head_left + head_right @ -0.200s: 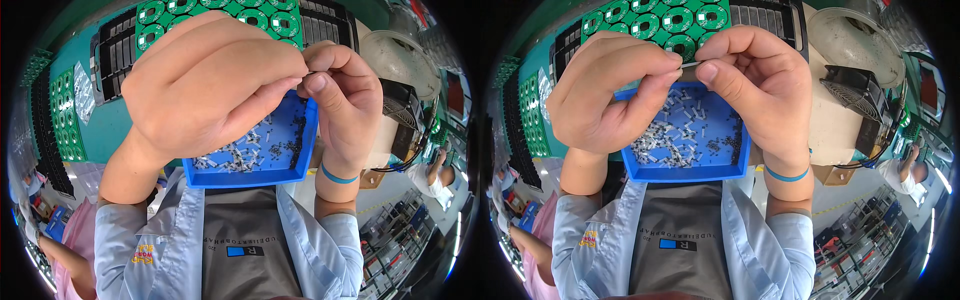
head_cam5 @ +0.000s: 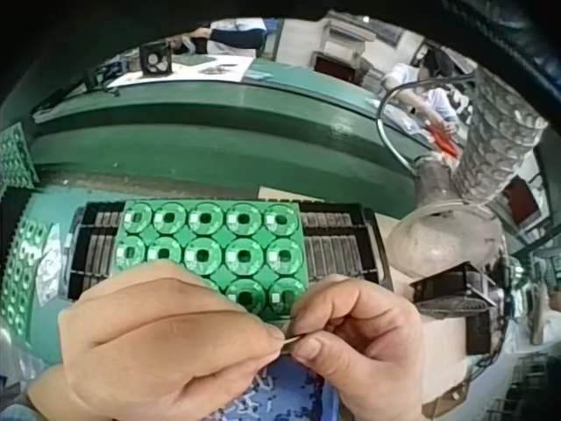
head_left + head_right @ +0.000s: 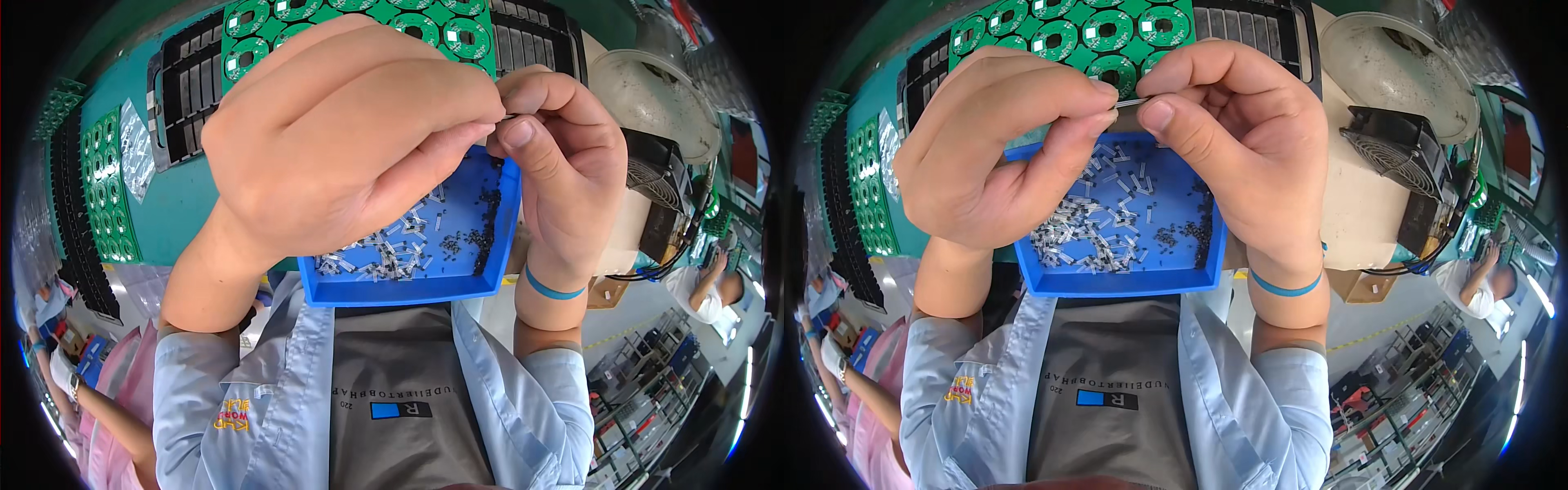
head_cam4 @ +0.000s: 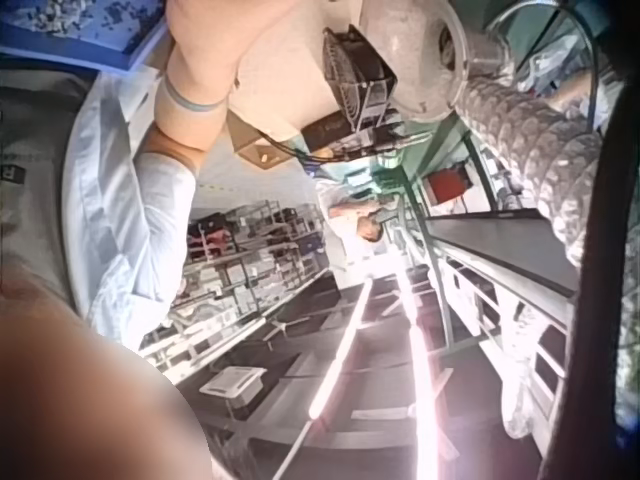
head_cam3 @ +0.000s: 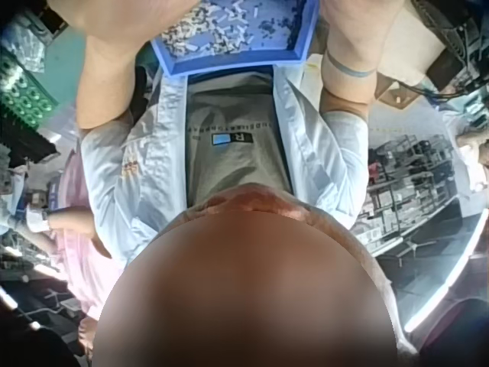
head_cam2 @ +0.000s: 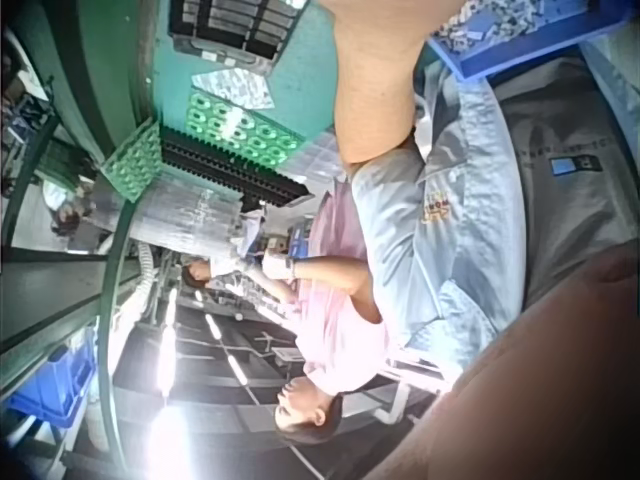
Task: Assembling small electronic components into a mounting tray.
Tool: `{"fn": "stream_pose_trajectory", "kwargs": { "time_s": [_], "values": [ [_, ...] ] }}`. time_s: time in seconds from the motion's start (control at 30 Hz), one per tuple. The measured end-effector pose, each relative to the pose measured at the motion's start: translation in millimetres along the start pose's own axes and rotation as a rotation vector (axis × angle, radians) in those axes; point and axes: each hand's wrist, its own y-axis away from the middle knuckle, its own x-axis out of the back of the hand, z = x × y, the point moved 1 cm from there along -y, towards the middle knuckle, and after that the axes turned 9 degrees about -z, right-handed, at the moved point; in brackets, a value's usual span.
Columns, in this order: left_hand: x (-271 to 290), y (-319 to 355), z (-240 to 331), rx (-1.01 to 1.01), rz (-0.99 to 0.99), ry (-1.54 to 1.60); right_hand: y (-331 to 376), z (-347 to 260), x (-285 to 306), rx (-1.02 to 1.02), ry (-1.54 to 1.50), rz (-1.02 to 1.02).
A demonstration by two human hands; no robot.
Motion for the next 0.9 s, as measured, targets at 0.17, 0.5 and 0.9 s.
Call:
{"fn": "stream_pose_trajectory", "kwargs": {
  "time_s": [0.17,0.5,0.9],
  "values": [
    [-3.2,2.4,-5.3,-0.017,0.012,0.026,0.1,-0.5,-2.2,0.019,0.022,0.030],
    [-8.3,0.2,0.0,0.130,0.022,0.127,0.0,1.0,-0.2,0.160,0.289,0.051],
    [-9.4,1.5,-1.7,0.137,-0.009,0.136,-1.5,-1.1,-2.0,0.292,0.638,0.020]
  ]
}}
